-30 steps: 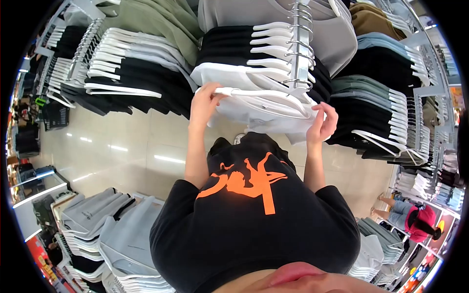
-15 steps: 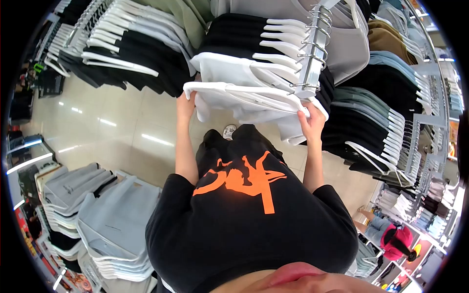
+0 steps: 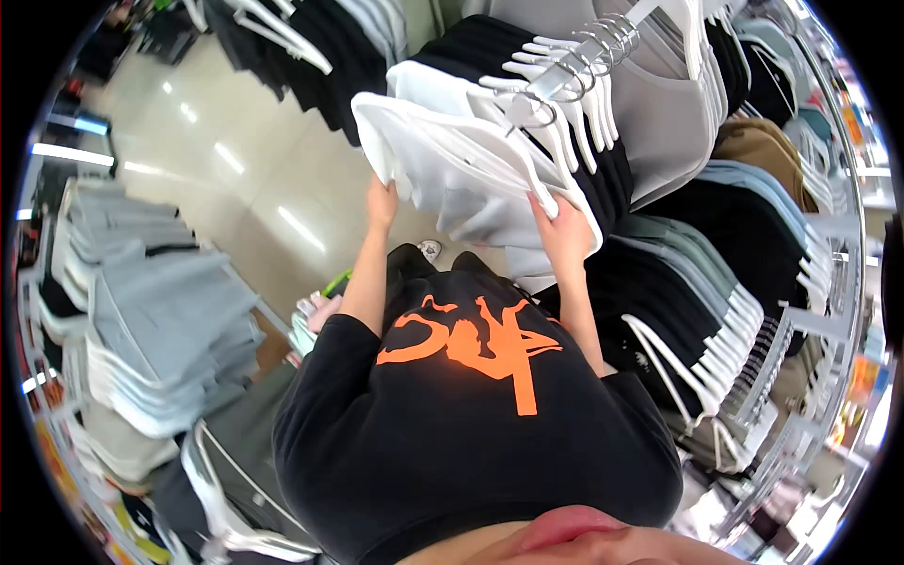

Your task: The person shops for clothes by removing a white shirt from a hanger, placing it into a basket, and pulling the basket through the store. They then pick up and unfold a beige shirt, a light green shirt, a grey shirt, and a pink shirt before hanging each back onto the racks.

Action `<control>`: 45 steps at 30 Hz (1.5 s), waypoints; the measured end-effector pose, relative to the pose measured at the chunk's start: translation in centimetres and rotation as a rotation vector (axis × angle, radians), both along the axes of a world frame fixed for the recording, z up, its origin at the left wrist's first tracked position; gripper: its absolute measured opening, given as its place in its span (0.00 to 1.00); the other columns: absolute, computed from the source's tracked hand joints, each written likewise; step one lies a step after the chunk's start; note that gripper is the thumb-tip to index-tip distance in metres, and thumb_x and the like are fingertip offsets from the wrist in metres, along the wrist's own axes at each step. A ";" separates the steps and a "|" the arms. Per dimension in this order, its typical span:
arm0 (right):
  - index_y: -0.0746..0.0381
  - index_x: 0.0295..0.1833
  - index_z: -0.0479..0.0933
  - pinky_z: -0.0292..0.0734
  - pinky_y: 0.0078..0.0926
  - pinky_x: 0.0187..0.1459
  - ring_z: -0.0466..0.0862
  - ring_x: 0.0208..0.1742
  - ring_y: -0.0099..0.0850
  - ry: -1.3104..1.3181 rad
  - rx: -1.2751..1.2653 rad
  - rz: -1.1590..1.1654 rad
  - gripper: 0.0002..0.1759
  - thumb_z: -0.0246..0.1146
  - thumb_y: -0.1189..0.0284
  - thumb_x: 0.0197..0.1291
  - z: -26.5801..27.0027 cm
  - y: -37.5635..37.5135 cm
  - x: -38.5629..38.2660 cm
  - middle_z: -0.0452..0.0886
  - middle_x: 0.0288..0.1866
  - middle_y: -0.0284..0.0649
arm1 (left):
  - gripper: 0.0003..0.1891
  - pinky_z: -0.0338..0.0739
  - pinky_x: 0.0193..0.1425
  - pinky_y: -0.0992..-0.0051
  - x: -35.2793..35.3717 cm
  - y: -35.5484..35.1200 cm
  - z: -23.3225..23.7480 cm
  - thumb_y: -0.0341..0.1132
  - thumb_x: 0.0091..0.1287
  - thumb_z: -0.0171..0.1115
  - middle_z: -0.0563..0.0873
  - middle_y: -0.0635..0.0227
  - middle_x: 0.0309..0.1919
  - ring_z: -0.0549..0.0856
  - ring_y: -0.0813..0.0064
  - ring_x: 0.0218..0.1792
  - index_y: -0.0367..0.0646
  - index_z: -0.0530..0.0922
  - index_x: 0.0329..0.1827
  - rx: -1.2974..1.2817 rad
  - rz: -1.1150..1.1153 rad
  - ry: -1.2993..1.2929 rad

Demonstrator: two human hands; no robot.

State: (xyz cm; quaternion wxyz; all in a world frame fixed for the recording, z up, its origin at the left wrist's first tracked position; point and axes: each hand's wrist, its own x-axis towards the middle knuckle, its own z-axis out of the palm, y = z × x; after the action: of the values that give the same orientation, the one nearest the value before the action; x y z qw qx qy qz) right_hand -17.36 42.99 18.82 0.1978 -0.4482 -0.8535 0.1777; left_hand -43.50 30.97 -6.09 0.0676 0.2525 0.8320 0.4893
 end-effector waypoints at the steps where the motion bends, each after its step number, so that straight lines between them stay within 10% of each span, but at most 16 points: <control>1: 0.62 0.27 0.75 0.69 0.40 0.26 0.76 0.23 0.47 0.009 0.009 0.026 0.20 0.59 0.54 0.51 0.0 0.0 0.0 0.75 0.16 0.46 | 0.18 0.70 0.46 0.59 2.2 -1.5 -1.6 0.38 0.60 0.49 0.79 0.46 0.40 0.76 0.47 0.43 0.40 0.68 0.52 -0.140 0.037 -0.136; 6: 0.65 0.30 0.74 0.70 0.44 0.32 0.77 0.29 0.51 -0.012 -0.051 0.150 0.21 0.55 0.55 0.54 -0.2 0.2 0.5 0.77 0.23 0.52 | 0.15 0.71 0.49 0.65 18.5 -13.8 -17.3 0.41 0.58 0.52 0.81 0.50 0.37 0.78 0.53 0.43 0.41 0.77 0.42 -0.523 -0.038 -0.501; 10: 0.68 0.35 0.75 0.70 0.45 0.36 0.76 0.34 0.54 0.014 -0.068 0.235 0.24 0.52 0.55 0.57 -0.2 0.3 0.4 0.77 0.28 0.57 | 0.13 0.72 0.49 0.71 34.1 -22.4 -14.2 0.40 0.58 0.51 0.83 0.60 0.37 0.80 0.63 0.42 0.44 0.79 0.39 -0.320 0.567 -0.649; 16: 0.72 0.33 0.76 0.70 0.41 0.34 0.77 0.32 0.52 0.203 -0.037 0.378 0.26 0.51 0.55 0.59 -1.9 0.9 -0.1 0.77 0.26 0.55 | 0.18 0.72 0.24 0.74 53.6 -31.9 -13.0 0.48 0.59 0.52 0.80 0.66 0.24 0.77 0.73 0.20 0.41 0.78 0.34 -0.297 0.710 -1.370; 20: 0.74 0.33 0.75 0.70 0.45 0.34 0.77 0.31 0.53 0.169 0.091 0.358 0.28 0.50 0.55 0.59 -1.7 1.0 -0.4 0.77 0.26 0.59 | 0.18 0.75 0.31 0.68 61.5 -31.1 -13.0 0.47 0.59 0.50 0.81 0.60 0.28 0.80 0.65 0.26 0.40 0.78 0.37 -0.407 0.862 -1.340; 24: 0.75 0.33 0.75 0.70 0.45 0.35 0.77 0.32 0.54 0.149 0.207 0.334 0.29 0.50 0.54 0.59 -1.9 1.0 -0.2 0.77 0.27 0.59 | 0.16 0.77 0.32 0.62 62.8 -28.0 -11.7 0.41 0.59 0.48 0.81 0.51 0.32 0.82 0.57 0.30 0.37 0.78 0.36 -0.403 0.798 -1.022; 45: 0.71 0.41 0.73 0.70 0.45 0.35 0.78 0.33 0.51 0.103 0.388 0.099 0.29 0.51 0.51 0.56 -3.9 -2.6 0.0 0.78 0.30 0.54 | 0.13 0.73 0.45 0.63 64.4 -42.8 -15.0 0.36 0.56 0.51 0.81 0.51 0.38 0.80 0.56 0.42 0.44 0.79 0.40 -0.485 0.678 -1.116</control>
State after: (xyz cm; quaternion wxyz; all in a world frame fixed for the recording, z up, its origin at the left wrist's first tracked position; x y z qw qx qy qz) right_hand -17.32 40.40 14.91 0.3147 -0.3495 -0.8815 0.0423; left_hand 20.85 -11.80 -21.12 0.3830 -0.3328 0.7917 0.3403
